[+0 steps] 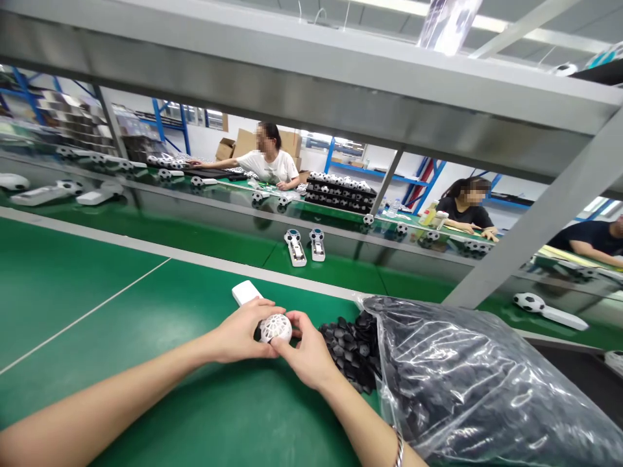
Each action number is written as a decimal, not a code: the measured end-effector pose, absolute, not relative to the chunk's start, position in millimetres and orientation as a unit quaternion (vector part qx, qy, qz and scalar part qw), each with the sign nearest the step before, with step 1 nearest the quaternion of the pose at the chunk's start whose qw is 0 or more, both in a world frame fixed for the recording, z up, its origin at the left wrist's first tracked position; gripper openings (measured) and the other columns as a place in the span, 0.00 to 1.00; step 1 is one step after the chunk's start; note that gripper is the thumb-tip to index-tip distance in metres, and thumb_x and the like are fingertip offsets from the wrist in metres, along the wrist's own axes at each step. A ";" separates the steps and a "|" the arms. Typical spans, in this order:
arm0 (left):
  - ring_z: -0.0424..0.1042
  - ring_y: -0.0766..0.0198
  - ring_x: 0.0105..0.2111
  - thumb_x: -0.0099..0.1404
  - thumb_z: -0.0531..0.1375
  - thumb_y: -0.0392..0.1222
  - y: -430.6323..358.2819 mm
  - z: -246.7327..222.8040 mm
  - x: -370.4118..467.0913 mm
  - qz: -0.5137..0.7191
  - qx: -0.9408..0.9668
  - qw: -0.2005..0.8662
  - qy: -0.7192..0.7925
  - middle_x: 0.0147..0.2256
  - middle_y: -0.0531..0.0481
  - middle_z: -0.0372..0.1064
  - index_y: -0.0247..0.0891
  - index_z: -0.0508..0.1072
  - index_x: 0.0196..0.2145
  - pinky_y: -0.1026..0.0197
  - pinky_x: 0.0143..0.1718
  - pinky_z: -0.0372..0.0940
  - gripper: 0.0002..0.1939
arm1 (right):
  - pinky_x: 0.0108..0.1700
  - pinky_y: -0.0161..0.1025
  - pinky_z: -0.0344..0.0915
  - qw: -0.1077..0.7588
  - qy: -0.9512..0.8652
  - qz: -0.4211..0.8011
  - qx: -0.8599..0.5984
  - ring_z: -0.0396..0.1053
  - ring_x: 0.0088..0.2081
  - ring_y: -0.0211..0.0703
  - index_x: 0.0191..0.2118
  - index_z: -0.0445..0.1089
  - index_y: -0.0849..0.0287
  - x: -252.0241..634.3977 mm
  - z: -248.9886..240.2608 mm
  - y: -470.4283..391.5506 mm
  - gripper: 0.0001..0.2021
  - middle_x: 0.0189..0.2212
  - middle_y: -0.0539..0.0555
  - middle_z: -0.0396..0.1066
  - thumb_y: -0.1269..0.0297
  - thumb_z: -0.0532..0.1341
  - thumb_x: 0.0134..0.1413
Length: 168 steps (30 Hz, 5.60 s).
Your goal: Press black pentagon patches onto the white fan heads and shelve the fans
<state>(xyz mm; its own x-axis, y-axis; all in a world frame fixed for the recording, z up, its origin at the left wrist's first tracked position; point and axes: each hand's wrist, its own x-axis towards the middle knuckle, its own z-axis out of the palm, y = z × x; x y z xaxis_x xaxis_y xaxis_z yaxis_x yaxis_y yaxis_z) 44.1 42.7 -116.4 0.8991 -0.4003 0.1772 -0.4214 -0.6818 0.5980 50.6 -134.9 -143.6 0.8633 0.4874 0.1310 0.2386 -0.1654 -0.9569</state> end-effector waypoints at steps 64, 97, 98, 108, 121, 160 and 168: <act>0.52 0.55 0.56 0.49 0.63 0.44 58.5 -109.6 56.9 -0.093 0.890 0.346 -0.283 0.55 0.49 0.55 0.44 0.60 0.53 0.53 0.57 0.49 0.33 | 0.33 0.33 0.59 0.203 -0.247 0.032 -0.947 0.63 0.30 0.39 0.27 0.72 0.56 75.7 -112.2 -185.0 0.03 0.28 0.50 0.65 0.68 0.62 0.49; 0.43 0.56 0.60 0.50 0.60 0.36 46.8 -119.4 48.5 -0.084 0.861 0.377 -0.330 0.57 0.44 0.49 0.38 0.57 0.53 0.53 0.59 0.45 0.32 | 0.37 0.32 0.60 0.403 -0.354 0.053 -0.842 0.65 0.34 0.36 0.38 0.66 0.57 42.4 -99.5 -156.2 0.06 0.34 0.47 0.69 0.73 0.55 0.56; 0.44 0.56 0.60 0.51 0.60 0.37 46.8 -119.5 48.7 -0.083 0.861 0.377 -0.332 0.57 0.44 0.49 0.38 0.57 0.53 0.53 0.59 0.45 0.32 | 0.38 0.32 0.60 0.401 -0.358 0.048 -0.842 0.65 0.34 0.36 0.38 0.66 0.57 40.9 -99.4 -155.0 0.07 0.34 0.48 0.69 0.74 0.55 0.55; 0.47 0.54 0.59 0.51 0.62 0.42 44.3 -119.0 46.7 -0.072 0.853 0.407 -0.319 0.55 0.47 0.54 0.41 0.60 0.52 0.53 0.58 0.48 0.30 | 0.34 0.34 0.60 0.500 -0.288 0.036 -0.816 0.61 0.32 0.36 0.29 0.69 0.58 45.0 -123.9 -143.9 0.01 0.32 0.50 0.60 0.71 0.62 0.48; 0.56 0.54 0.53 0.50 0.61 0.40 38.4 -126.5 47.0 -0.067 0.847 0.461 -0.256 0.55 0.42 0.53 0.36 0.57 0.52 0.53 0.54 0.54 0.32 | 0.39 0.40 0.65 0.643 -0.180 0.190 -0.720 0.67 0.39 0.43 0.34 0.55 0.58 50.8 -134.8 -143.4 0.15 0.36 0.52 0.66 0.65 0.63 0.44; 0.44 0.55 0.60 0.51 0.62 0.45 42.4 -122.2 46.3 -0.079 0.861 0.414 -0.285 0.58 0.43 0.49 0.38 0.56 0.55 0.51 0.59 0.45 0.34 | 0.33 0.33 0.60 0.480 -0.300 0.021 -0.824 0.63 0.30 0.36 0.31 0.69 0.58 37.6 -123.5 -146.9 0.03 0.29 0.49 0.65 0.70 0.59 0.52; 0.49 0.55 0.57 0.52 0.60 0.39 41.1 -123.9 45.5 -0.068 0.849 0.442 -0.280 0.55 0.45 0.53 0.39 0.58 0.53 0.53 0.58 0.48 0.31 | 0.33 0.35 0.65 0.560 -0.233 0.041 -0.794 0.64 0.38 0.41 0.35 0.62 0.59 46.1 -136.9 -143.8 0.10 0.38 0.53 0.62 0.66 0.63 0.46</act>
<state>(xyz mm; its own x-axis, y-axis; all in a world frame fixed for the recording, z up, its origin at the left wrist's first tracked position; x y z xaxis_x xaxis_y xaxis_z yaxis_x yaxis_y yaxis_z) 45.5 41.1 -123.9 0.8339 -0.5357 0.1328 -0.4161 -0.4521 0.7890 46.1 -143.8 -136.9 0.8882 0.4160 0.1950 0.3237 -0.2654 -0.9082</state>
